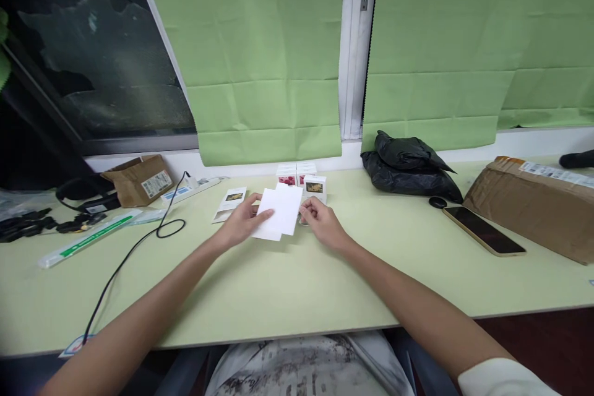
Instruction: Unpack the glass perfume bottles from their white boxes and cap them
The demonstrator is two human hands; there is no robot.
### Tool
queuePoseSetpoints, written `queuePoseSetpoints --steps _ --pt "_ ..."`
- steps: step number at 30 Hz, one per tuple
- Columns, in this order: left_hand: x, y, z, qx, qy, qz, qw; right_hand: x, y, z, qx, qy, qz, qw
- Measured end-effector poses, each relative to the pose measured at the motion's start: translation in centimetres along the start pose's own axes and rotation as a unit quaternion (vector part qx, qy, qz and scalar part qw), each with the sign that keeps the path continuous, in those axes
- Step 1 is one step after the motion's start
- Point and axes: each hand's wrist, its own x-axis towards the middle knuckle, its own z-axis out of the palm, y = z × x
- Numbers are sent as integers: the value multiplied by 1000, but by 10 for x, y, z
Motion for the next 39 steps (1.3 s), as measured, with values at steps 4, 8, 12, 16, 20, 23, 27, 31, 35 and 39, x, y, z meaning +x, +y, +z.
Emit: queuePoseSetpoints --steps 4,8,12,16,20,23,27,31,35,39 --pt "-27 7 -68 187 -7 -95 978 2 -2 -17 -190 58 -51 979" --pt "-72 -19 -141 317 62 -177 930 4 9 -20 -273 48 -39 960" --pt "-100 -54 -179 363 59 -265 891 4 21 -14 -369 30 -9 929" --pt "-100 -66 -185 414 65 -263 869 3 28 -11 -424 2 27 905" --pt "-90 -46 -175 525 90 -254 807 4 34 -10 -425 -27 42 904" --pt "-80 -20 -146 611 124 -195 757 7 37 -8 -423 -27 43 905" --pt "-58 8 -73 522 107 26 845 11 38 -8 -420 -29 56 905" --pt "-27 3 -4 374 7 89 923 11 30 -16 -388 -43 31 920" --pt "2 -19 31 205 -17 81 975 5 13 -24 -339 -92 -33 936" --pt "12 -31 43 89 -72 83 990 0 -6 -23 -286 -146 -66 945"
